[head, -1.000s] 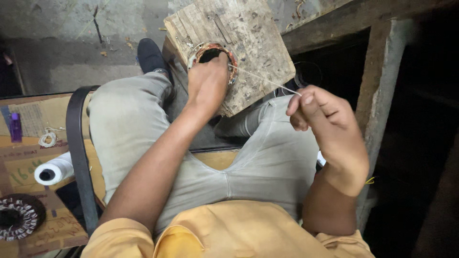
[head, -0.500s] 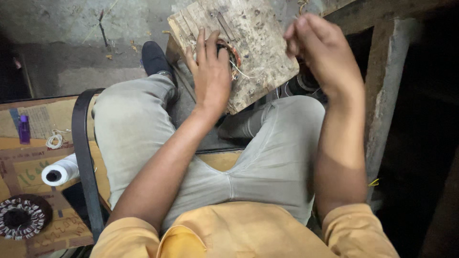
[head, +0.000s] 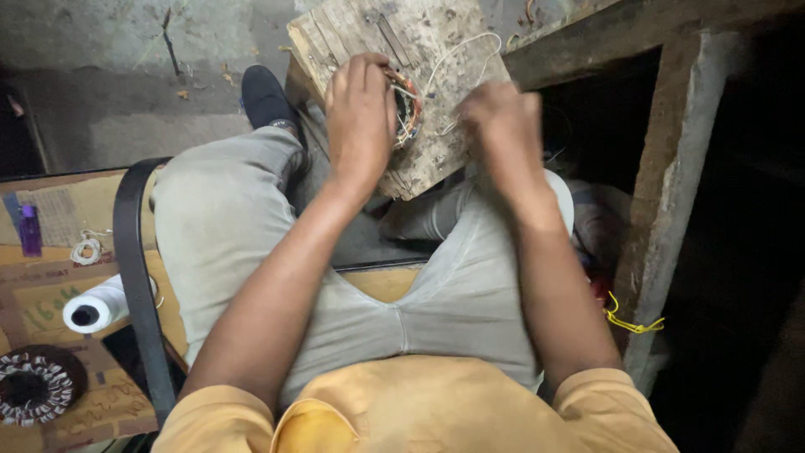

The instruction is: The person winds white thread around a circular motor stator core placed on a wooden block. They repeatedly pull the thread, wrap it around the copper windings, and adjust the stator position to continue the winding process.

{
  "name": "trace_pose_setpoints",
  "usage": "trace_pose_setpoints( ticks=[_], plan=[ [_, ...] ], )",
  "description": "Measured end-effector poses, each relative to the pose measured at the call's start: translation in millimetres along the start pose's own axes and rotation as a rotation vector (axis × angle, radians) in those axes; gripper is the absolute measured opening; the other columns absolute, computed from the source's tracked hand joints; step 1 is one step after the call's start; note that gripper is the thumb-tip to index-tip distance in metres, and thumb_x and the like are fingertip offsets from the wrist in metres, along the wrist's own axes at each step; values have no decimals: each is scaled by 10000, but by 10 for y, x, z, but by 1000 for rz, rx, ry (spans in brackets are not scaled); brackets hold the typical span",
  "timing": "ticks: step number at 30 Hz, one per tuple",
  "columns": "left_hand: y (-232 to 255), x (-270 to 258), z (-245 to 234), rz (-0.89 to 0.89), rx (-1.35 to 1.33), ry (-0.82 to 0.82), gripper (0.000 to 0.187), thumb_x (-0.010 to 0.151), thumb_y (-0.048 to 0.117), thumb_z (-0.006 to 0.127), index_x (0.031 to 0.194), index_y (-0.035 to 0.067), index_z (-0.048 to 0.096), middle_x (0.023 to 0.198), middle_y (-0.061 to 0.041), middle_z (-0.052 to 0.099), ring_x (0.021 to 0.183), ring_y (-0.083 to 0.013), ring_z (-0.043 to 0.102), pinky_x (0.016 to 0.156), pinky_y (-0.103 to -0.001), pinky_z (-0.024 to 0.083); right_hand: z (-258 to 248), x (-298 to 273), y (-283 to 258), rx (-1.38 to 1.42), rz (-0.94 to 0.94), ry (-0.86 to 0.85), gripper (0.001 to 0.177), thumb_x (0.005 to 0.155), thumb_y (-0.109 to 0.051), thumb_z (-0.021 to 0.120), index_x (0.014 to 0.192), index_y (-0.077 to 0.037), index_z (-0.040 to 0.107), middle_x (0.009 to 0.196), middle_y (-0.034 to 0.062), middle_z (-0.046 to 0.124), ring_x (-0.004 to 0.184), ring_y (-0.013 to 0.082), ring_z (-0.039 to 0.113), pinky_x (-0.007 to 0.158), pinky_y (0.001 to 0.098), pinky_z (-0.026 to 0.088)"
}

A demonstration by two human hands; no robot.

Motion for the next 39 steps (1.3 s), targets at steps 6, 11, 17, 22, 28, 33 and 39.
trace_pose_setpoints(
  ticks=[6, 11, 17, 22, 28, 33, 39],
  plan=[
    [-46, 26, 10, 43, -31, -5, 182, 962, 39, 657, 1129, 7, 591, 1216, -124, 605, 1154, -333, 574, 1020, -443, 444, 102, -4, -399, 18, -392, -167, 281, 806, -100, 646, 1036, -168, 792, 1042, -15, 668, 1048, 229, 571, 904, 391, 420],
    [-116, 57, 30, 108, -53, -11, 181, 963, 38, 656, 1125, 2, 584, 1187, -139, 611, 1114, -347, 593, 990, -450, 465, 210, 64, -423, 46, -485, -197, 126, 802, -176, 689, 908, -178, 756, 980, -47, 642, 999, 222, 575, 818, 372, 443],
    [-189, 125, -14, 183, -201, -132, 229, 937, -4, 666, 1145, -12, 572, 1171, -155, 611, 1109, -358, 602, 958, -455, 487, 215, 26, -417, -31, -581, -147, 136, 771, -178, 715, 905, -196, 734, 979, -29, 617, 1020, 204, 582, 848, 372, 454],
    [-243, 193, -74, 289, -277, -240, 229, 933, -22, 672, 1131, 10, 562, 1191, -158, 614, 1131, -374, 598, 957, -449, 493, 206, -2, -415, 86, -591, -152, 145, 777, -210, 754, 917, -177, 736, 929, -10, 586, 962, 219, 561, 813, 385, 435],
    [-199, 203, -104, 259, -292, -256, 254, 936, -32, 657, 1172, 2, 567, 1170, -156, 607, 1111, -364, 610, 945, -440, 504, 325, -60, -400, 21, -574, -160, 117, 837, -226, 748, 924, -154, 719, 949, -5, 600, 985, 210, 566, 841, 371, 433],
    [-136, 198, -109, 225, -265, -214, 226, 944, -35, 647, 1150, 11, 568, 1136, -148, 624, 1099, -354, 632, 929, -439, 507, 235, -143, -462, 13, -548, -136, 264, 816, -150, 671, 1055, -209, 766, 1025, -51, 624, 1040, 185, 575, 866, 361, 429],
    [-98, 167, -92, 135, -227, -199, 200, 953, -35, 621, 1144, 14, 587, 1107, -162, 650, 1061, -363, 642, 891, -440, 508, 238, -139, -506, 4, -563, -226, 189, 817, -162, 649, 955, -245, 749, 1023, -50, 635, 1048, 198, 575, 863, 362, 438]
  ],
)
Point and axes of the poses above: each hand's wrist, its own x-axis towards the middle knuckle, its own z-axis out of the palm, y = z × x, the point moved 3 cm from there along x, towards the middle knuckle
